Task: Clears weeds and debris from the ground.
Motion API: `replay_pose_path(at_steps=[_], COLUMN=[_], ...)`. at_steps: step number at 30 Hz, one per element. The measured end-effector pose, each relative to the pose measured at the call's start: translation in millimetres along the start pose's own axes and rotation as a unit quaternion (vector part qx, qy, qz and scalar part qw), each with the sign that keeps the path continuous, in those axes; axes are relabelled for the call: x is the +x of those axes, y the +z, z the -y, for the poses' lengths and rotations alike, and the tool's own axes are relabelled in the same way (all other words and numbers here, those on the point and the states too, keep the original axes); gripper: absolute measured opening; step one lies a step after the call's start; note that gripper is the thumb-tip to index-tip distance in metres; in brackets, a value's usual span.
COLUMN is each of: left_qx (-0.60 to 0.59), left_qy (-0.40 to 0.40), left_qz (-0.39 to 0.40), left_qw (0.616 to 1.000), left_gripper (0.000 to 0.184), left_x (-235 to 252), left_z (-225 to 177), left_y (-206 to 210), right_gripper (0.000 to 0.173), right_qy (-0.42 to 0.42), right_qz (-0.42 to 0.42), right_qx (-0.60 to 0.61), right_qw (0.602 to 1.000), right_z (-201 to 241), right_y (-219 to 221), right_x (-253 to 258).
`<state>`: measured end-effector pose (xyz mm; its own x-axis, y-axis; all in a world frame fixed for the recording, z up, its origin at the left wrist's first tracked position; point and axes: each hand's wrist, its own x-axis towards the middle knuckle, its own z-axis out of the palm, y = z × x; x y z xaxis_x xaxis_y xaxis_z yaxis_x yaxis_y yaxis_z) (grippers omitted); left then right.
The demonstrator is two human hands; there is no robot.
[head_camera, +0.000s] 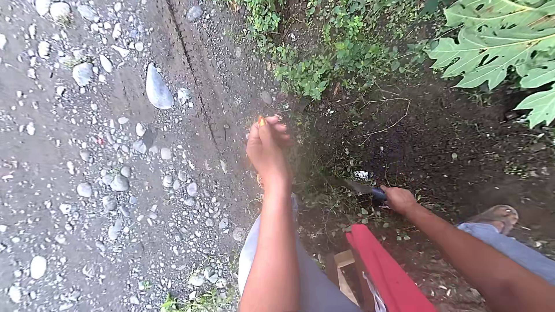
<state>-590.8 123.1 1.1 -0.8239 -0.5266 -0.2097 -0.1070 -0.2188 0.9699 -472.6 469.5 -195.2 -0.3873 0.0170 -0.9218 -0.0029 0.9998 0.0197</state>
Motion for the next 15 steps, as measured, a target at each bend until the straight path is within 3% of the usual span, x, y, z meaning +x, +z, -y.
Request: replay_pose_path(at_steps=[4,7,9,10,11,13,15], left_qx=[-0.001,0.011,0.009,0.007,0.005,0.004,0.006], left_qy=[-0.006,-0.007,-0.006,-0.005,-0.006,-0.009,-0.012], left_qz=[-0.012,-0.008,-0.006,-0.005,-0.007,-0.01,-0.013], left_qw=[1.0,1.0,1.0,1.0,1.0,1.0,1.0], left_gripper=[0.034,0.034,0.034,0.034,0.034,0.034,0.033], left_x=[-1.1,-1.7,-0.1,0.9,1.3,1.6,2.7], left_z=[-3.7,-1.8,-0.8,-0.4,-0.3,-0.3,-1.4], left_y=[-0.2,0.8,2.1,2.7,3.4,4.7,5.7], right_gripper=[0.056,0.052,0.05,0.051,0.053,0.056,0.058], right_qy=[0.064,0.072,0.081,0.09,0.1,0.113,0.107], right_qz=[-0.107,-0.206,-0.223,-0.212,-0.19,-0.112,-0.066], right_qx=[0.212,0.447,0.568,0.577,0.539,0.341,0.181], right_qw=[0.969,0.868,0.788,0.783,0.815,0.927,0.975], right_z=[4.9,34.3,59.9,66.1,64.4,41.5,14.4], right_y=[-20.0,-26.6,-22.6,-16.3,-6.9,10.0,15.2], right_x=[-1.5,13.7,30.3,37.2,40.4,34.4,22.0])
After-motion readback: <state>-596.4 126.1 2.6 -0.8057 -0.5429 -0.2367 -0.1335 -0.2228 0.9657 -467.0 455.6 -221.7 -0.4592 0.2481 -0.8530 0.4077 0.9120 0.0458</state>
